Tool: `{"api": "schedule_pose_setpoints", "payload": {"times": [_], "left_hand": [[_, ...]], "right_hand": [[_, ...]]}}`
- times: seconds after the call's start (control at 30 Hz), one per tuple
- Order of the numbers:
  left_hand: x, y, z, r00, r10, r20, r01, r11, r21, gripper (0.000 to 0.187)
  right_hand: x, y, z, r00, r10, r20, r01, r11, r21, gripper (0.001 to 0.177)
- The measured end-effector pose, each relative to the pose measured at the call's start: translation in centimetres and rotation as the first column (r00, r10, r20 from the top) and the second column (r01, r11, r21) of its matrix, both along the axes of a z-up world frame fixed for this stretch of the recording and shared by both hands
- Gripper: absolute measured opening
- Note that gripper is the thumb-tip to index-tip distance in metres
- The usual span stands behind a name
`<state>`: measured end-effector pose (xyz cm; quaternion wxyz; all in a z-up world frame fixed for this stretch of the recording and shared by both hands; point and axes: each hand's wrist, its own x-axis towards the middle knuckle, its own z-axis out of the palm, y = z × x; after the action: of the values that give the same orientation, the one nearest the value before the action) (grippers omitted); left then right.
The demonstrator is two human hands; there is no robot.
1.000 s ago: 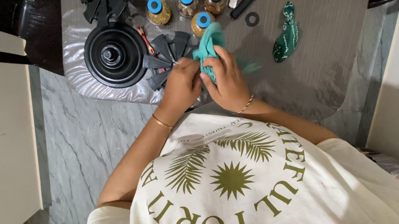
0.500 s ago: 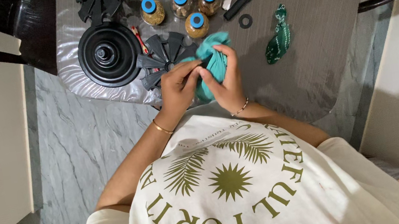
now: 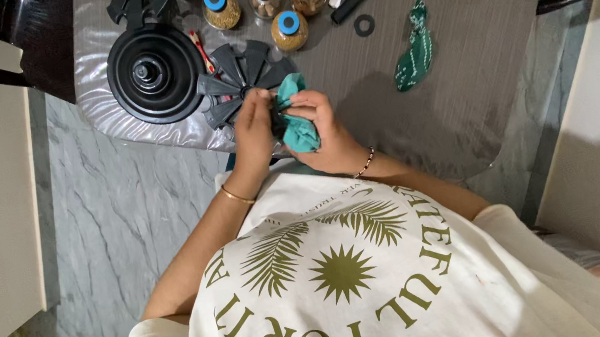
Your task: The person wipes a disassembled black plastic fan blade assembly and its components with a green cloth on a table. They rotate the parts to wipe different sides and then reassemble the fan blade onto its central hub.
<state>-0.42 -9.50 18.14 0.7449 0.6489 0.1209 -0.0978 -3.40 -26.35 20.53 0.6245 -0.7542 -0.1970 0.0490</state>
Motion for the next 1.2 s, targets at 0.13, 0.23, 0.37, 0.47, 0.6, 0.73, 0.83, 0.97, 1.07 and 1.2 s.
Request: {"api": "schedule_pose_setpoints", "payload": {"times": [0.13, 0.23, 0.37, 0.47, 0.6, 0.73, 0.83, 0.97, 1.07, 1.2], "left_hand": [[1.6, 2.0, -0.4, 0.998, -0.046, -0.052, 0.054, 0.983, 0.173, 0.048], [2.7, 2.0, 1.2, 0.856, -0.183, -0.483, 0.110, 0.978, -0.177, 0.042], [4.4, 2.1, 3.5, 0.965, -0.150, -0.217, 0.151, 0.988, -0.010, 0.045], [3.9, 2.3, 5.2, 0.885, -0.204, 0.418, 0.077, 0.950, 0.301, 0.036], [4.4, 2.8, 3.6, 0.773, -0.324, 0.546, -0.030, 0.840, 0.541, 0.027], [7.1, 1.8, -1.6, 0.938, -0.325, 0.118, 0.291, 0.927, 0.237, 0.041], [7.5, 1.5, -2.3, 0.784, -0.461, -0.415, 0.481, 0.874, -0.062, 0.037], [7.6, 0.7, -2.1, 0.742, -0.517, -0.426, 0.416, 0.854, -0.312, 0.034], [7.4, -0.4, -3.5, 0.769, -0.535, -0.349, 0.436, 0.839, -0.326, 0.021], [6.9, -0.8, -6.8, 0.840, -0.519, -0.154, 0.516, 0.854, -0.066, 0.021]], "right_hand": [[0.5, 0.5, 0.9, 0.946, 0.132, 0.295, -0.078, 0.979, -0.186, 0.076], [1.9, 0.7, 2.1, 0.815, 0.265, 0.515, 0.001, 0.888, -0.459, 0.076], [3.1, 1.6, 3.7, 0.922, 0.128, 0.366, 0.005, 0.940, -0.340, 0.080], [3.8, 2.2, 4.5, 0.978, -0.006, -0.208, 0.033, 0.991, 0.129, 0.082], [3.6, 2.1, 5.5, 0.981, -0.147, -0.124, 0.153, 0.988, 0.035, 0.084], [2.6, 3.4, 3.1, 0.968, -0.108, 0.228, 0.202, 0.874, -0.442, 0.076], [2.8, 2.4, 1.5, 0.787, 0.093, 0.610, 0.340, 0.760, -0.554, 0.079], [2.9, 0.9, 1.5, 0.952, -0.176, 0.251, 0.278, 0.840, -0.466, 0.070], [3.9, -1.4, 0.5, 0.945, -0.325, 0.029, 0.319, 0.903, -0.288, 0.061], [4.6, -6.0, -4.3, 0.803, -0.460, -0.379, 0.481, 0.875, -0.044, 0.044]]}}
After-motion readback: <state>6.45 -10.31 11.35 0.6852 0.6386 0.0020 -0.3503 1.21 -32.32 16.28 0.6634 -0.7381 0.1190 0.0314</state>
